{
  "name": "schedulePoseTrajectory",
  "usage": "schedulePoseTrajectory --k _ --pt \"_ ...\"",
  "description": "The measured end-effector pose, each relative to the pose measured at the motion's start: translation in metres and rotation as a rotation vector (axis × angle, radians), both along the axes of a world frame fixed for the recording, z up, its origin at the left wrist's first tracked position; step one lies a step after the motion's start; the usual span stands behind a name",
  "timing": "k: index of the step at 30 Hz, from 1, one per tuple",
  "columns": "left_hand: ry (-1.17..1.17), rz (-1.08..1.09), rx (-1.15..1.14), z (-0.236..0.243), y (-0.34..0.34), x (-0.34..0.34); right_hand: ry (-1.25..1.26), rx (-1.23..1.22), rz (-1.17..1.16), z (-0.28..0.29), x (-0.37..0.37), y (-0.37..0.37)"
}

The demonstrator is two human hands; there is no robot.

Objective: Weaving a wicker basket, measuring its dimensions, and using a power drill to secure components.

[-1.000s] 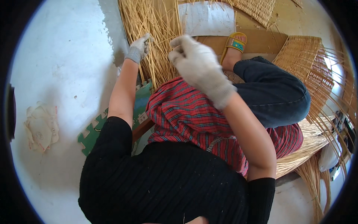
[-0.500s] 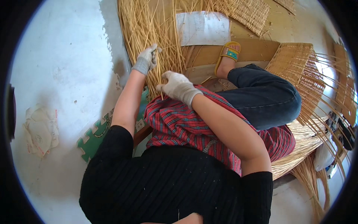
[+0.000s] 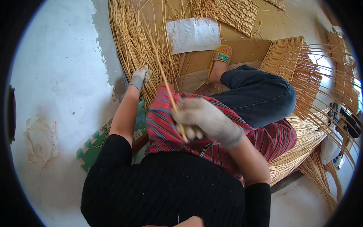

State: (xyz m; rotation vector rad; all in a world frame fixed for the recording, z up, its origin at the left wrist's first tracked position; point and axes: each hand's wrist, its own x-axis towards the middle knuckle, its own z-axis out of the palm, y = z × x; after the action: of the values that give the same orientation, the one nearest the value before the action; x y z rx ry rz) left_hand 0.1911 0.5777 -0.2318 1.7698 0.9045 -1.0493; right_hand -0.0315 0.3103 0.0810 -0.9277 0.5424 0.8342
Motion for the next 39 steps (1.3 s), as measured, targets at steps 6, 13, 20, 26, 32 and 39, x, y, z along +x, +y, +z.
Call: schedulePoseTrajectory --k 6,13,20,26,32,39 --pt "-0.405 -0.396 0.487 -0.013 0.004 -0.035 0.093 -0.079 -0.174 0.047 -0.077 -0.035" --pt "-0.568 -1.153 0.116 -0.048 -0.047 -0.091 0.062 -0.118 -0.299 0.030 -0.113 -0.032" --pt "-0.495 -1.003 0.013 -0.059 -0.057 -0.104 -0.103 -0.635 -0.514 0.029 -0.100 -0.027" --pt "-0.332 -0.296 -0.456 0.005 -0.042 -0.043 -0.438 -0.546 -1.198 0.026 -0.073 -0.090" --pt "-0.380 -0.507 -0.892 0.160 -0.101 -0.068 -0.264 -0.635 -0.541 0.013 -0.024 -0.056" --pt "0.174 -0.445 -1.243 0.269 -0.121 -0.142 -0.206 -0.191 -0.588 -0.025 0.006 -0.026"
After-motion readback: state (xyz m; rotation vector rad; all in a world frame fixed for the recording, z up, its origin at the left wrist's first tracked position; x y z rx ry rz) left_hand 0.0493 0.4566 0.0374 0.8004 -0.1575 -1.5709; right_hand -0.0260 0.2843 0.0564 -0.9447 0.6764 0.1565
